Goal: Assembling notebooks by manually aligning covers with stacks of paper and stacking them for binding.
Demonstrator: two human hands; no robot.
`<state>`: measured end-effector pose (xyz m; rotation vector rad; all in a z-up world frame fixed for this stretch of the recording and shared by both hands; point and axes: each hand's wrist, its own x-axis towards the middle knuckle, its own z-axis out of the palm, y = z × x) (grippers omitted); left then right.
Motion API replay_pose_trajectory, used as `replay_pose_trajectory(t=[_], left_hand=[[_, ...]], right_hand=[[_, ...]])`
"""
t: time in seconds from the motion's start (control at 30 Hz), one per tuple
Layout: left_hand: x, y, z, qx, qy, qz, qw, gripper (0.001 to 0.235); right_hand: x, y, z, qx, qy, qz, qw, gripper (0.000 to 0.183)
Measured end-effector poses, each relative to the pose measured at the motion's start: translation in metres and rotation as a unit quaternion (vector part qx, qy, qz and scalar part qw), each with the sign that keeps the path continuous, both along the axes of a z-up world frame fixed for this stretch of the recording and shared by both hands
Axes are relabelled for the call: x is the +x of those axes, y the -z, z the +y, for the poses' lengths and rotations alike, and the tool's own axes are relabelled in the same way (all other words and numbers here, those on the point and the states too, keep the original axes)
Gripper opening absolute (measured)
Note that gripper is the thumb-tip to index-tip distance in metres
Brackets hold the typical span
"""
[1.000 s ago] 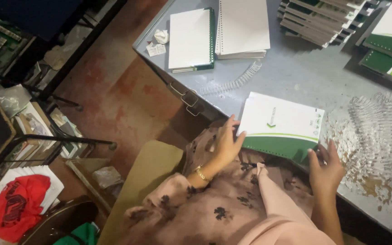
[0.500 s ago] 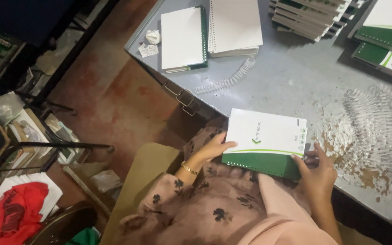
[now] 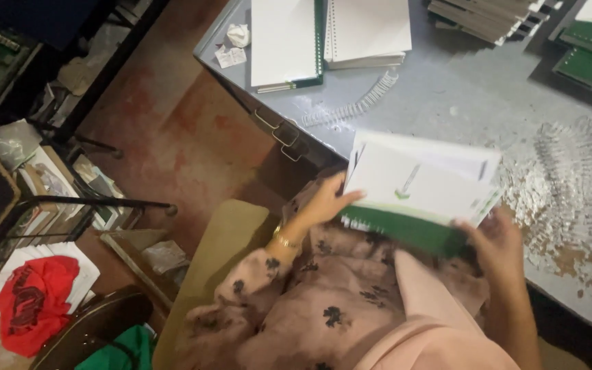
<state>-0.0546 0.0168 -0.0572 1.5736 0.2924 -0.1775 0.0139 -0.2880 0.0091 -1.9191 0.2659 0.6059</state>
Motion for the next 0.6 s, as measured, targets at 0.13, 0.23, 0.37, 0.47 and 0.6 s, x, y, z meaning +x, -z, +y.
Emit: replay_pose_trajectory(t=[0.13,0.23,0.37,0.47,0.6], left_hand=[[0.059,-0.034,0.003,0.12,0.049,-0.058,0.99,0.062],[0.101,-0.025,0.005,0.109,0.039,-0.128,0.985,0.058],[0.132,0.0,0.002,0.061,0.034,-0.166,0.984,0.057],[0.134,0.027,-0.002,0.048,0.033,-0.169,0.984,0.057],[0.131,0.024,-0.005,0.034,0.039,-0.132,0.99,0.065]], right_hand=[[0.045,0.044,-0.01,0.045,-0.011,-0.314,0.948,0.042],[0.077,0.048,0.0,0.101,0.002,-0.412,0.906,0.031],[0.107,0.086,-0.002,0.137,0.038,-0.429,0.892,0.026],[0.105,0.098,-0.008,0.088,0.004,-0.443,0.892,0.025],[0.097,0.083,-0.005,0.101,-0.022,-0.428,0.898,0.021]])
